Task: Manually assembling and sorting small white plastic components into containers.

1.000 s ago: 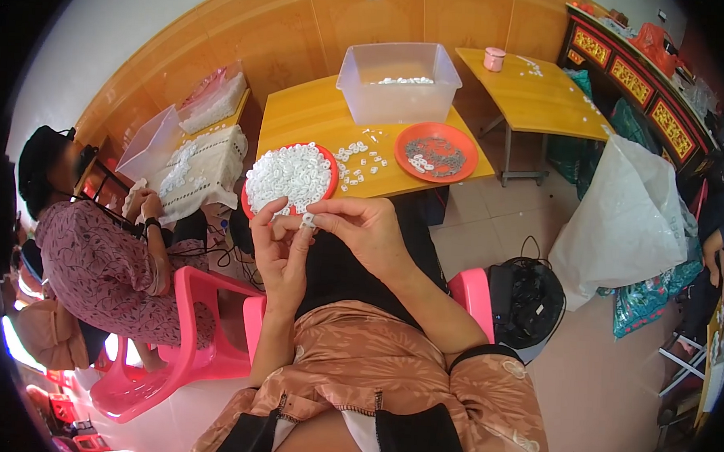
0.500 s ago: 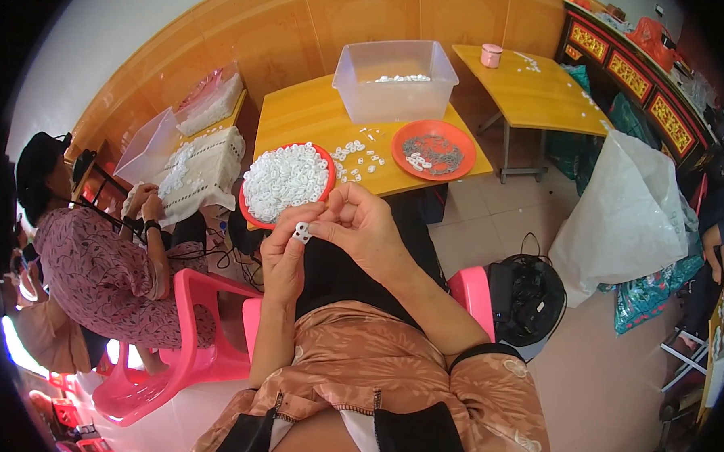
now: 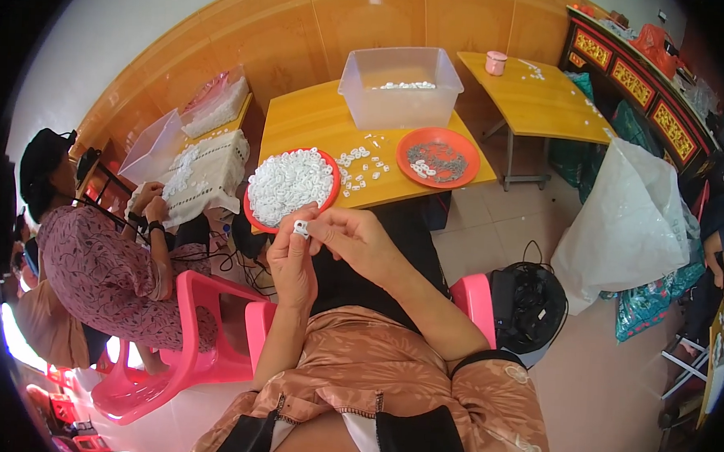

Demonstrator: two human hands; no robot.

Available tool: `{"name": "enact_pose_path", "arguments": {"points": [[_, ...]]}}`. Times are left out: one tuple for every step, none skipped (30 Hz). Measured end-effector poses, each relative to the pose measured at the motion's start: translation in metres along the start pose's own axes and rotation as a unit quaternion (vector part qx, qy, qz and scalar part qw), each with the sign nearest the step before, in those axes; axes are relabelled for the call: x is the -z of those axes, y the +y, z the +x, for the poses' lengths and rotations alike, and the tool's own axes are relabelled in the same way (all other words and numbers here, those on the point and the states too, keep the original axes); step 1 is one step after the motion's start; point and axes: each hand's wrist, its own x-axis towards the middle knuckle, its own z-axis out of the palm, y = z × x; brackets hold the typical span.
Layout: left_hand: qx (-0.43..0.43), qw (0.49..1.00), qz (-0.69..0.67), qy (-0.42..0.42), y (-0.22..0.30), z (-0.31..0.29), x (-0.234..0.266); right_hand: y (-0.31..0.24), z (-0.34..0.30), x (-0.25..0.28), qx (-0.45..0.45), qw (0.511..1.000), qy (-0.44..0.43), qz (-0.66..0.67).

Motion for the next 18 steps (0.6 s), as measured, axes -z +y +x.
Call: {"name": "enact_pose_path", "arguments": {"points": [[0.046, 0.999, -0.014, 0.001, 0.002, -0.001, -0.001, 0.002, 0.001, 0.0, 0.008, 1.0, -0.006, 0.0], [0.091, 0.995, -0.028, 0.002, 0.003, -0.001, -0.002, 0.004, 0.002, 0.0, 0.017, 1.0, -0.014, -0.001], [0.088, 0.996, -0.028, 0.002, 0.003, -0.001, 0.0, 0.005, 0.002, 0.0, 0.019, 1.0, -0.016, -0.002], [0.097, 0.994, -0.045, -0.022, 0.003, 0.0, 0.002, 0.005, 0.002, 0.002, -0.005, 0.999, -0.023, 0.042], [0.103, 0.992, -0.061, -0.046, 0.001, 0.001, 0.005, 0.005, 0.003, 0.003, -0.027, 0.995, -0.031, 0.086], [0.091, 0.993, -0.051, -0.056, 0.0, 0.003, 0.008, 0.006, 0.004, 0.003, -0.022, 0.996, -0.035, 0.083], [0.082, 0.994, -0.052, -0.057, 0.001, 0.003, 0.009, 0.007, 0.003, 0.002, -0.034, 0.995, -0.031, 0.094], [0.079, 0.994, -0.041, -0.061, 0.003, 0.004, 0.01, 0.006, 0.003, 0.0, -0.044, 0.993, -0.028, 0.105], [0.073, 0.995, -0.03, -0.065, 0.005, 0.004, 0.011, 0.006, 0.002, -0.002, -0.037, 0.994, -0.036, 0.1], [0.082, 0.995, -0.026, -0.05, 0.004, 0.004, 0.013, 0.004, 0.002, -0.005, -0.04, 0.996, -0.022, 0.073], [0.092, 0.995, -0.035, -0.029, 0.003, 0.003, 0.013, 0.004, 0.001, -0.008, -0.041, 0.998, -0.009, 0.046], [0.104, 0.994, -0.038, -0.019, 0.002, 0.001, 0.015, 0.006, 0.001, -0.009, -0.032, 0.999, -0.014, -0.013], [0.117, 0.992, -0.044, -0.011, 0.003, 0.001, 0.015, 0.0, 0.0, -0.014, -0.023, 0.999, -0.028, -0.019], [0.126, 0.99, -0.059, -0.008, 0.007, 0.0, 0.013, -0.008, -0.003, -0.019, 0.026, 0.99, -0.011, -0.138], [0.136, 0.988, -0.072, -0.009, 0.013, 0.001, 0.009, -0.013, -0.005, -0.022, 0.079, 0.964, 0.009, -0.254], [0.131, 0.989, -0.066, -0.002, 0.013, 0.0, 0.008, -0.012, -0.004, -0.023, 0.092, 0.962, -0.003, -0.258], [0.127, 0.99, -0.061, 0.005, 0.012, 0.0, 0.007, -0.009, -0.004, -0.023, 0.133, 0.946, 0.013, -0.296], [0.113, 0.992, -0.062, 0.004, 0.013, 0.001, 0.004, -0.009, -0.004, -0.023, 0.173, 0.926, 0.036, -0.333]]}}
